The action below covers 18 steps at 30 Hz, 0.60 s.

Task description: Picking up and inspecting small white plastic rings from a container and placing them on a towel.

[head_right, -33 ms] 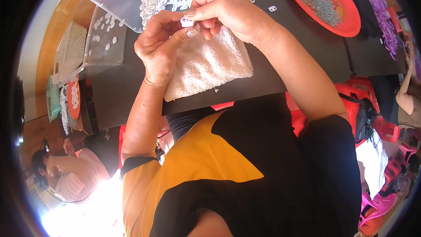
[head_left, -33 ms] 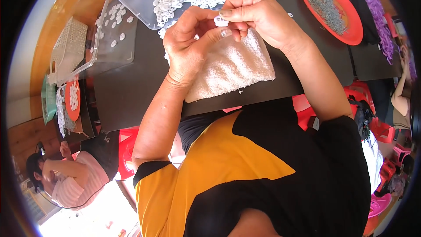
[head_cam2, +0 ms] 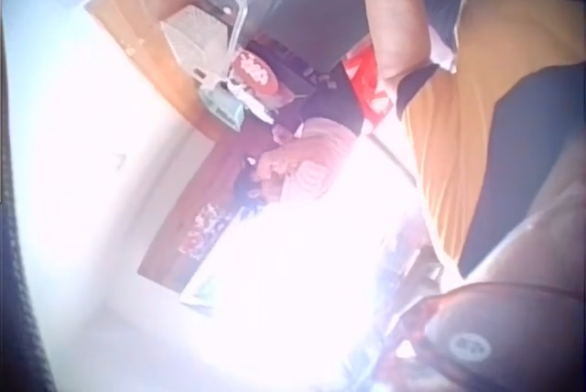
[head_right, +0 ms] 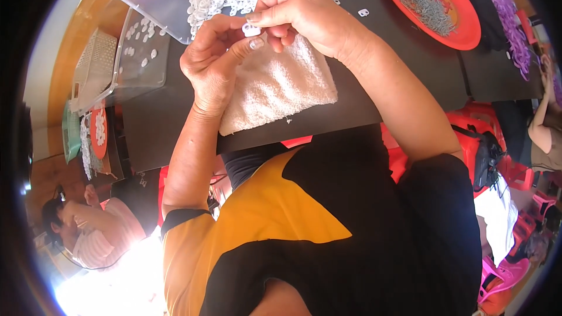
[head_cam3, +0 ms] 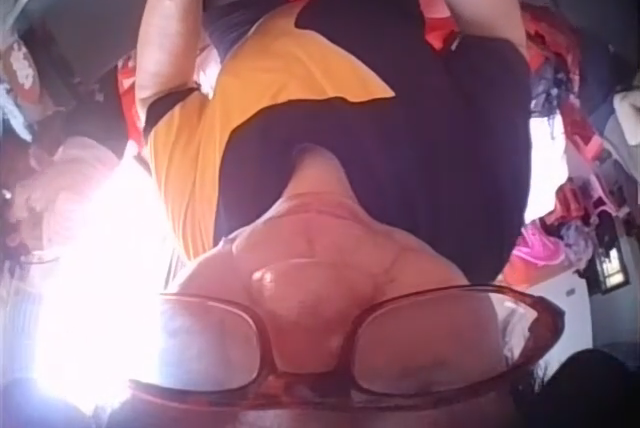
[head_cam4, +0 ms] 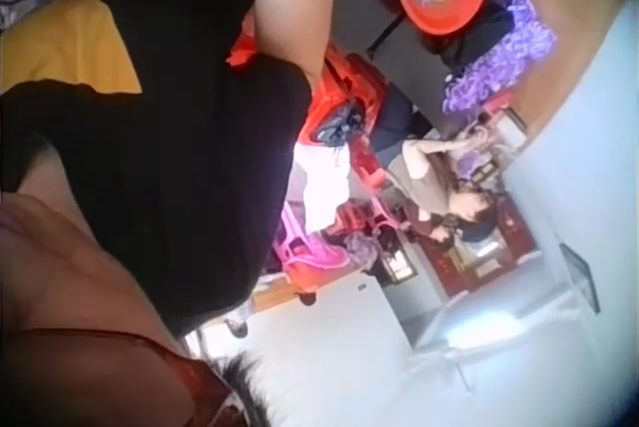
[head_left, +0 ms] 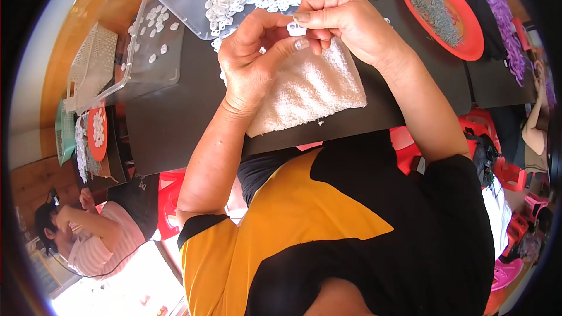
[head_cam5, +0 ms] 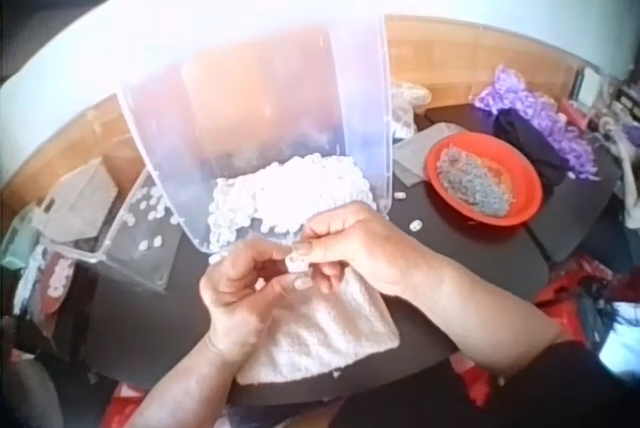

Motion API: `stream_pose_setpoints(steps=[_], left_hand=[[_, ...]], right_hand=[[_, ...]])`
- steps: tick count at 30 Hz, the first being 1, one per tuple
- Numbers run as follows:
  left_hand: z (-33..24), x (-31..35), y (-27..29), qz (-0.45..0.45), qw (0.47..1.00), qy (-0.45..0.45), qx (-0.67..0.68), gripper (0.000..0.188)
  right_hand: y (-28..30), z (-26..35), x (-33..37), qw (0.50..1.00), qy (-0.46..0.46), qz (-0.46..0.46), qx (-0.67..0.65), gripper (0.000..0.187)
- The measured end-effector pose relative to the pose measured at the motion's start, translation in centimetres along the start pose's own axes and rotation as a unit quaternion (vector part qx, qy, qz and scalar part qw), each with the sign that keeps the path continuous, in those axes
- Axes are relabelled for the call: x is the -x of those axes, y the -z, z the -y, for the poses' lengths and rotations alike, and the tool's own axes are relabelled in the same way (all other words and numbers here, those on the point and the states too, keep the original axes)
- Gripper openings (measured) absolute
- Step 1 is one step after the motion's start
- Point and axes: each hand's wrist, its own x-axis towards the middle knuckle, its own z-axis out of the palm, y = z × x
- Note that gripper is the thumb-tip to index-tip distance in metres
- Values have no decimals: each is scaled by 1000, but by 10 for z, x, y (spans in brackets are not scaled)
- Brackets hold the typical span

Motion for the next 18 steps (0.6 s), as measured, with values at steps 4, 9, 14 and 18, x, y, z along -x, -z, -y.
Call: stream_pose_setpoints(steps=[4, 9, 14, 18], left_hand=[[-10, -1, 1, 8, 1000, 21, -8, 24], [-29, -6, 6, -70, 993, 93, 30, 18], [-85, -39, 55, -208, 975, -72, -23, 15], [-134, -61, 136, -280, 888, -49, -361, 25]], right_hand=[[1, 2, -2, 1000, 7, 1, 31, 20], [-3, -2, -4, 999, 9, -26, 40, 27], [3, -16, -7, 987, -27, -35, 154, 17], [-6, -13, -9, 984, -4, -8, 177, 15]])
